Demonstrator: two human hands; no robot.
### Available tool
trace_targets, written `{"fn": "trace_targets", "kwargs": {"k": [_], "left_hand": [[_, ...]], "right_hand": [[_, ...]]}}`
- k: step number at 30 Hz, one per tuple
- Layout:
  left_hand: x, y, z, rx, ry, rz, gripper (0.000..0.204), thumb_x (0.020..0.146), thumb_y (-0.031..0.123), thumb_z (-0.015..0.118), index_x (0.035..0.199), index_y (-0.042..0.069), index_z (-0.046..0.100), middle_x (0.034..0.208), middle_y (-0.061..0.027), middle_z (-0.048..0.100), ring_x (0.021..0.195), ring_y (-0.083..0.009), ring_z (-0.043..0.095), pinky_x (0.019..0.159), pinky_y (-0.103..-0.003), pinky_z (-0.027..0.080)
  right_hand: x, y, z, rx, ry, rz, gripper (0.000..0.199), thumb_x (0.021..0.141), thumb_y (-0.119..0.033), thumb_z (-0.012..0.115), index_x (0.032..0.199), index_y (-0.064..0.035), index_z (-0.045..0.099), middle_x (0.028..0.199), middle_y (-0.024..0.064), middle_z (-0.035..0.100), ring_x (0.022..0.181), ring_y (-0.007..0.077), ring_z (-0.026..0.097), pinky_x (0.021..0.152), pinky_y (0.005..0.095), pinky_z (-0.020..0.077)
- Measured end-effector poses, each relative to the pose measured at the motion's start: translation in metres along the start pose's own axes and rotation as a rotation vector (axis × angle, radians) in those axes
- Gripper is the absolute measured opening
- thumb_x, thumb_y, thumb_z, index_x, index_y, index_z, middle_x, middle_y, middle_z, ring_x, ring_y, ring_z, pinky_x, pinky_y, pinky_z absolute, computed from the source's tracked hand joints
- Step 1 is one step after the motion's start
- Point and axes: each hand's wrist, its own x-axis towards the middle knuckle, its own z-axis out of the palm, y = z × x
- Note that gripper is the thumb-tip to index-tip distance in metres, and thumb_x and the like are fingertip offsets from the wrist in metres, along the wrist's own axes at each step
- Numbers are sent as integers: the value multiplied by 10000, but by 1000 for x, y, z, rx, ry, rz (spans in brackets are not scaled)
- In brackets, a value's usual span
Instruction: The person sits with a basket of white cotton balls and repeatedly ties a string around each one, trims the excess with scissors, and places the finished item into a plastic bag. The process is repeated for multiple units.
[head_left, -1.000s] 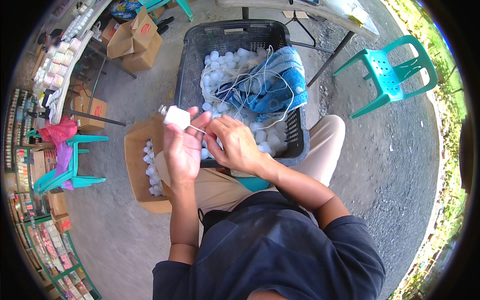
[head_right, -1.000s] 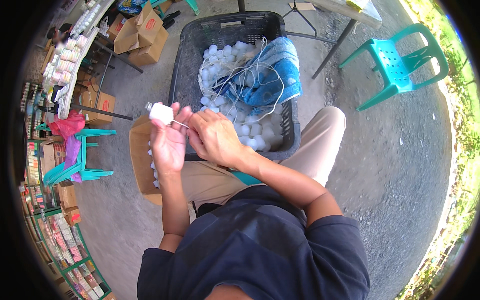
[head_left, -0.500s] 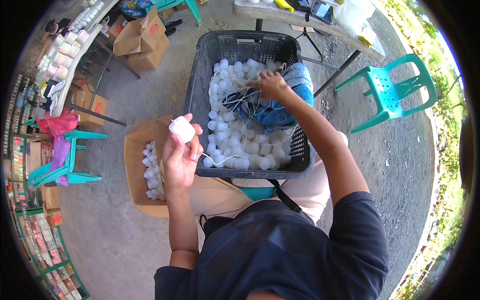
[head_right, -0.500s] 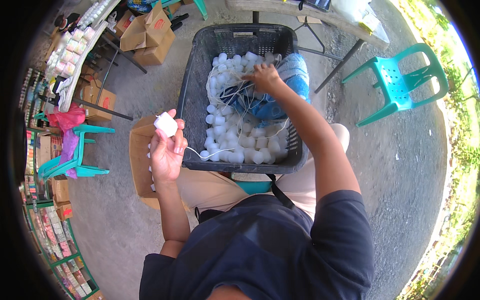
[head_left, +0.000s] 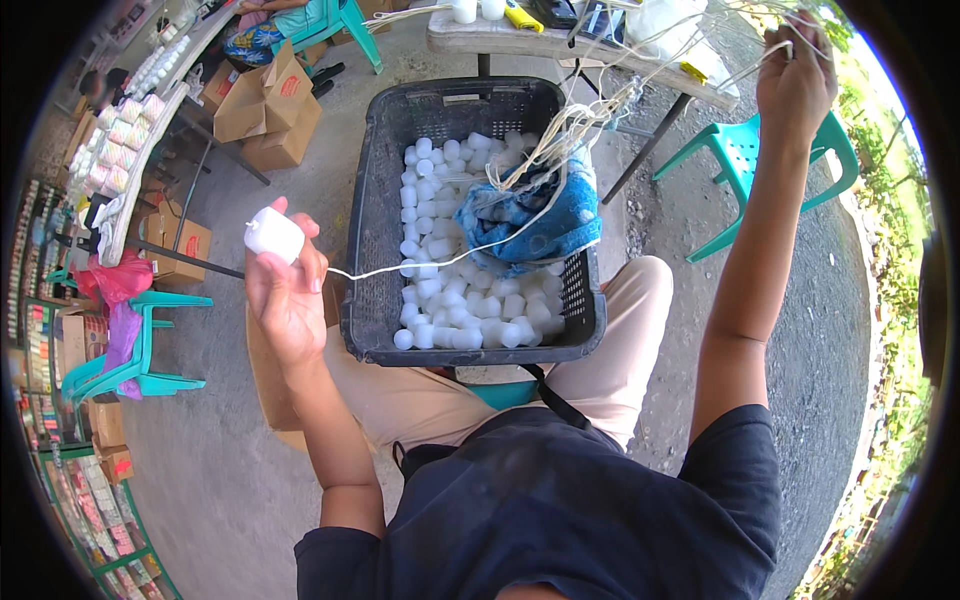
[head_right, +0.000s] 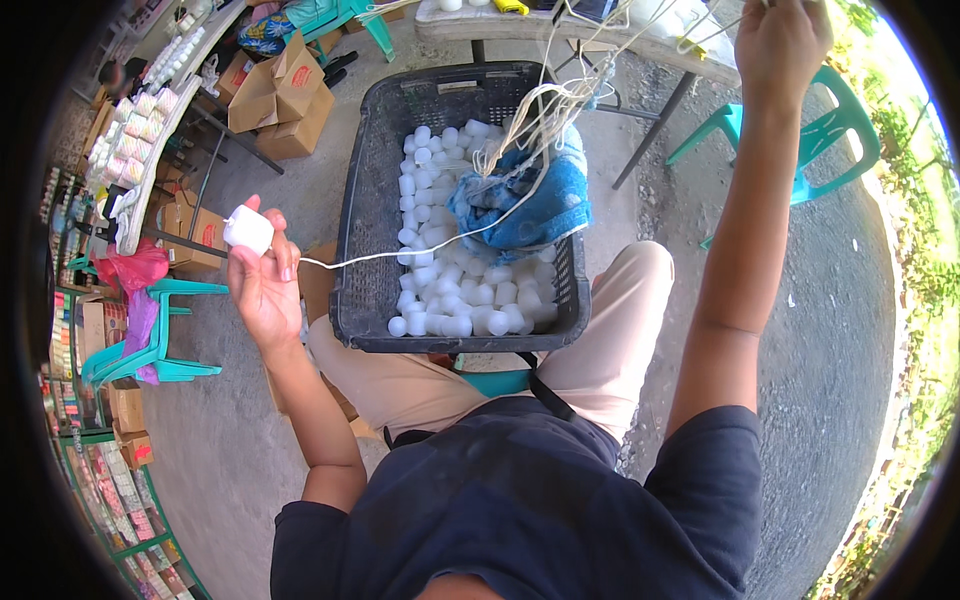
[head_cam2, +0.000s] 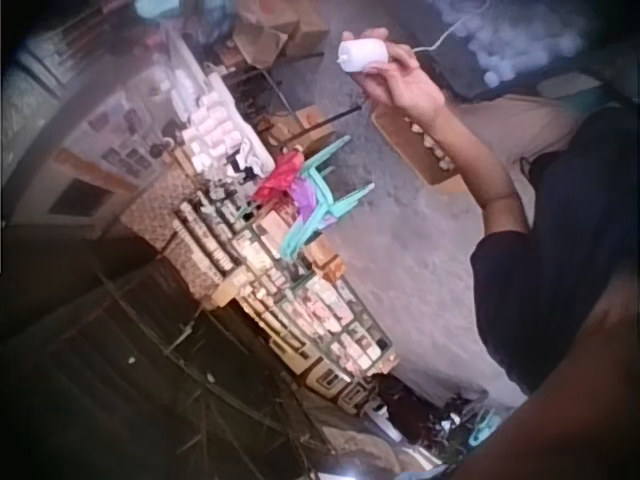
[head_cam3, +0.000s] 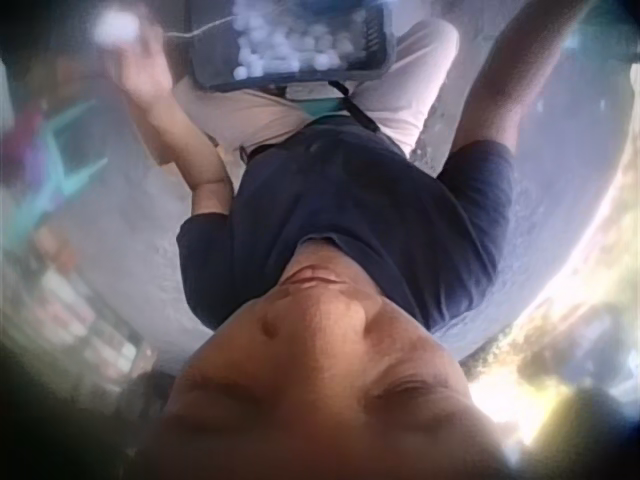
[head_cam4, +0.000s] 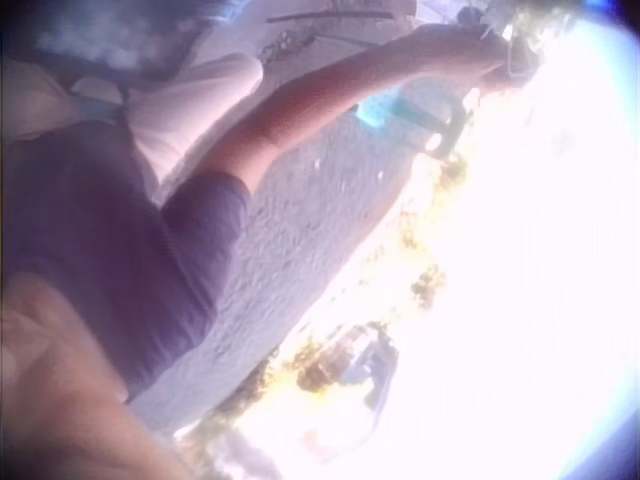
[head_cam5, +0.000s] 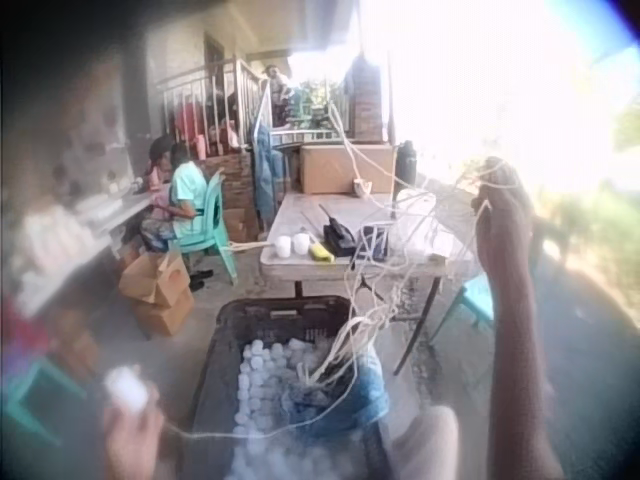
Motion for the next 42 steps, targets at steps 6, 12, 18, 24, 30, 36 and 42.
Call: {"fn": "trace_targets", "kwargs": {"k": [6, 12, 18, 24, 30, 36, 42], "left_hand": [[49, 1, -4, 134, 3, 114, 510, 1012, 335, 463, 1361, -31, 392, 1079, -136, 578, 645, -56, 408, 616, -217, 329], [86, 42, 5, 221, -33, 343, 524, 1013, 332, 460, 1367, -43, 371, 1096, -141, 584, 636, -63, 391, 629, -234, 330], [81, 11, -6, 267, -22, 252, 526, 1011, 343, 461, 1369, -34, 384, 1103, -135, 587, 640, -70, 391, 628, -226, 328], [71, 9, -7, 265, 16, 209, 402, 1008, 272, 490, 1297, -4, 449, 1036, -106, 608, 626, -41, 389, 596, -197, 326], [44, -29, 5, 301, -62, -109, 357, 1001, 244, 511, 1286, 34, 462, 1026, -85, 619, 610, -25, 407, 566, -158, 341], [10, -54, -20, 325, -16, -285, 374, 990, 279, 539, 1268, 36, 481, 939, -67, 636, 582, -14, 386, 533, -155, 337], [-11, -82, 1, 270, -123, -313, 460, 961, 250, 600, 1308, -29, 484, 1052, -53, 602, 916, -86, 545, 800, -230, 462]], "right_hand": [[-67, 60, 44, 332, -839, 297, 241, 980, -130, 519, 1164, -51, 653, 826, 18, 636, 656, 62, 458, 625, 222, 381], [29, 22, 48, 839, -126, 95, 399, 885, 55, 453, 1272, 35, 549, 942, 10, 602, 725, 74, 461, 660, 219, 394], [-64, 90, 70, 312, -364, 268, 275, 927, -54, 511, 1167, -33, 645, 830, 50, 665, 720, 97, 568, 704, 228, 445], [-162, 79, 127, 201, -1283, 550, 439, 881, -66, 609, 1292, 55, 516, 1193, 155, 621, 834, 178, 641, 745, 299, 561], [-181, 51, 203, 8, -1499, 72, 482, 837, -158, 654, 1274, 3, 531, 1245, 216, 596, 1118, 309, 611, 921, 376, 499], [-231, 74, 168, -748, -1655, -258, 247, 787, -108, 639, 1024, -56, 689, 1066, 141, 690, 1013, 306, 669, 808, 388, 556], [-243, 88, 131, -801, -1680, -275, 296, 723, -130, 682, 1009, -52, 674, 1012, 129, 707, 955, 289, 691, 747, 364, 571]]}}
